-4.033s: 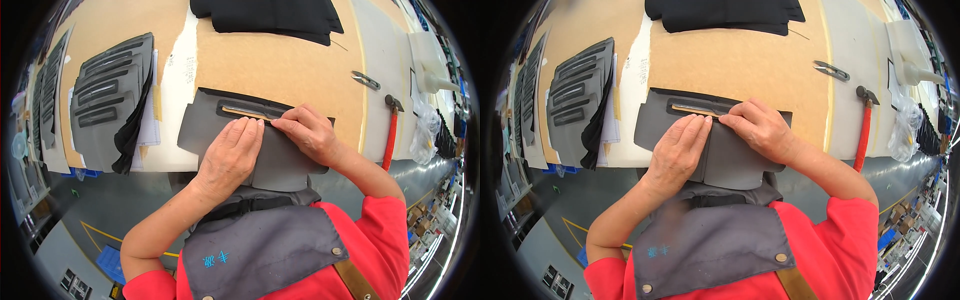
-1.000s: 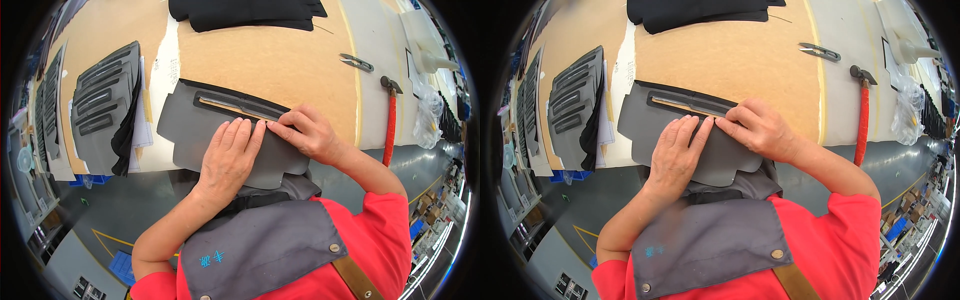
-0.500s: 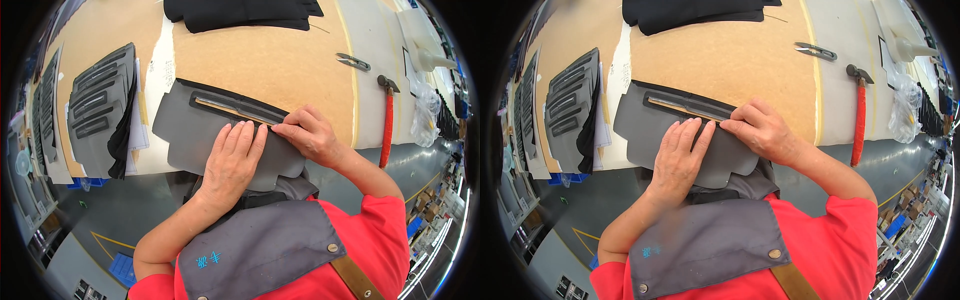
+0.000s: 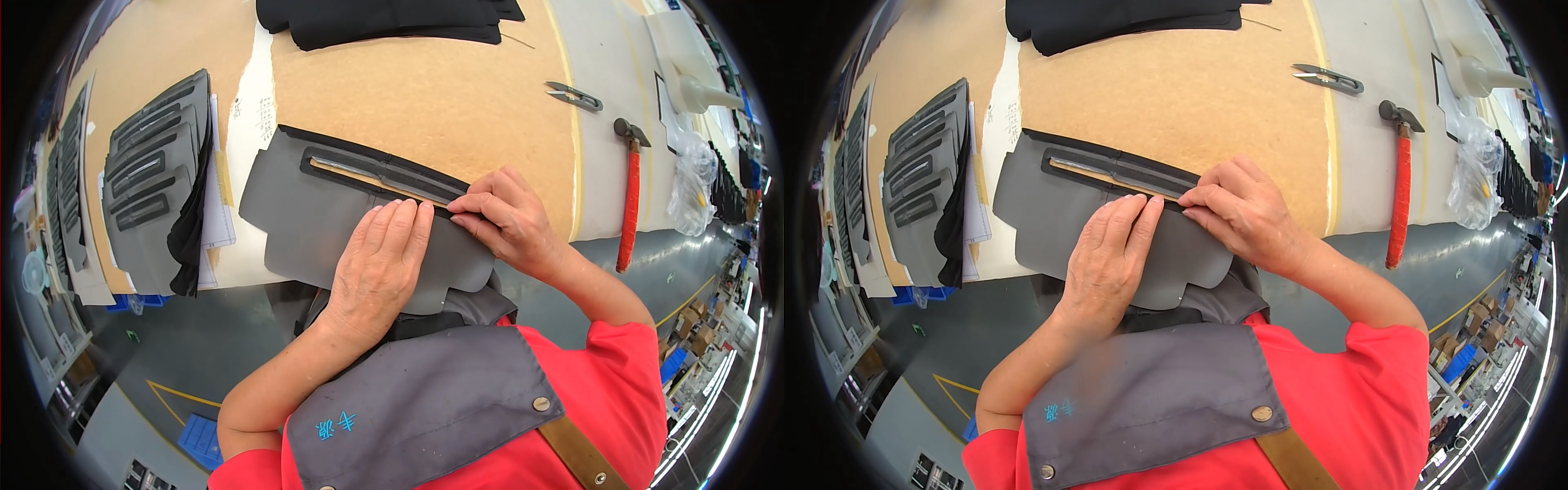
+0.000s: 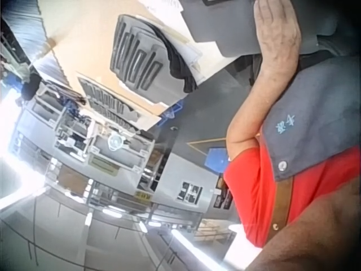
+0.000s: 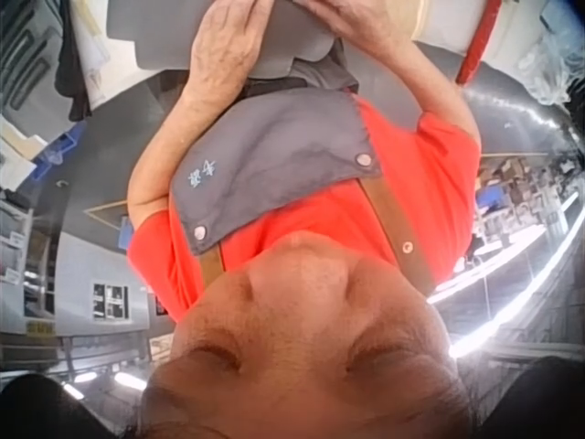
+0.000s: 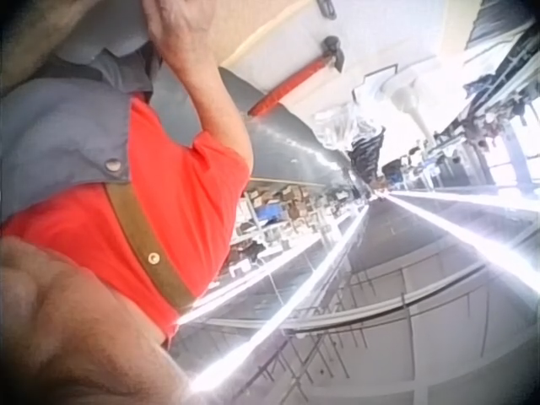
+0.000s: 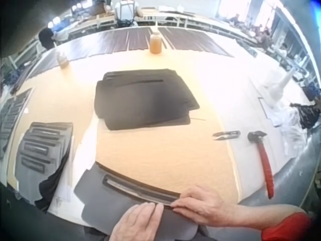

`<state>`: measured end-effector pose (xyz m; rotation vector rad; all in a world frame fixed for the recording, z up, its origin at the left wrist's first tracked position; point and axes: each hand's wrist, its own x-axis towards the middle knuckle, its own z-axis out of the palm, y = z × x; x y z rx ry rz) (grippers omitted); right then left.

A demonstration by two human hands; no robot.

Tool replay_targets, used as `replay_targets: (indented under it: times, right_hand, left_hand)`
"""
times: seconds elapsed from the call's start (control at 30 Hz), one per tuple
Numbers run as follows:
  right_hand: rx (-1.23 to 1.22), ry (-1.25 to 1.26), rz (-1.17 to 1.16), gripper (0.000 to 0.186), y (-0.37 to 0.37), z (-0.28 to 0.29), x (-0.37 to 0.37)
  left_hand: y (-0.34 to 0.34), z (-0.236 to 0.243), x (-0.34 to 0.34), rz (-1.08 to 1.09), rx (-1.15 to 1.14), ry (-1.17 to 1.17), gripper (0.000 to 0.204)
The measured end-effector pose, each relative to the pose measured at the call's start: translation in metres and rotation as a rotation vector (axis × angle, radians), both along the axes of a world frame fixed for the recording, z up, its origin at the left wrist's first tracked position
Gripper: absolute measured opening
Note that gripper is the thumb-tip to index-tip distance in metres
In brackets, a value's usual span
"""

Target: Applying adhesive and fitting a zipper or trim piece into a slot on a leather panel, then using a hammer to secure it.

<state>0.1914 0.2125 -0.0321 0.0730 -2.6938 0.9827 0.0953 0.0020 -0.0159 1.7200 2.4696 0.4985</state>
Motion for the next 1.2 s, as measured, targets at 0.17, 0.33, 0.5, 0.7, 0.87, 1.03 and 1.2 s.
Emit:
replay_targets:
  times: [0.17,0.33,0.5,0.7,0.87,1.03,1.2]
  right_hand:
    - [-0.027,-0.019,-0.035,0.020,-0.005,0.001,0.001]
    - [0.157,0.104,0.081,0.029,0.002,-0.008,0.009]
    - [0.287,0.172,0.175,0.038,0.006,-0.005,0.010]
    - [0.290,0.179,0.177,0.038,0.007,-0.008,0.011]
    - [0.281,0.173,0.171,0.036,0.007,-0.009,0.011]
    - [0.093,0.094,0.074,0.033,0.006,-0.007,0.012]
    - [0.189,0.121,0.144,0.035,0.009,-0.006,0.011]
  left_hand:
    - [-0.001,0.001,0.001,0.017,0.008,-0.051,0.054]
    - [-0.002,0.003,0.001,0.013,-0.019,-0.079,0.053]
    - [-0.003,0.000,0.002,-0.014,-0.017,0.017,0.051]
    - [-0.005,-0.004,0.002,-0.025,-0.002,0.008,0.052]
    - [-0.005,-0.002,0.002,-0.046,-0.019,0.014,0.053]
    - [-0.005,-0.001,0.002,-0.053,-0.029,0.019,0.054]
    - [-0.005,-0.002,0.003,-0.045,-0.019,0.018,0.053]
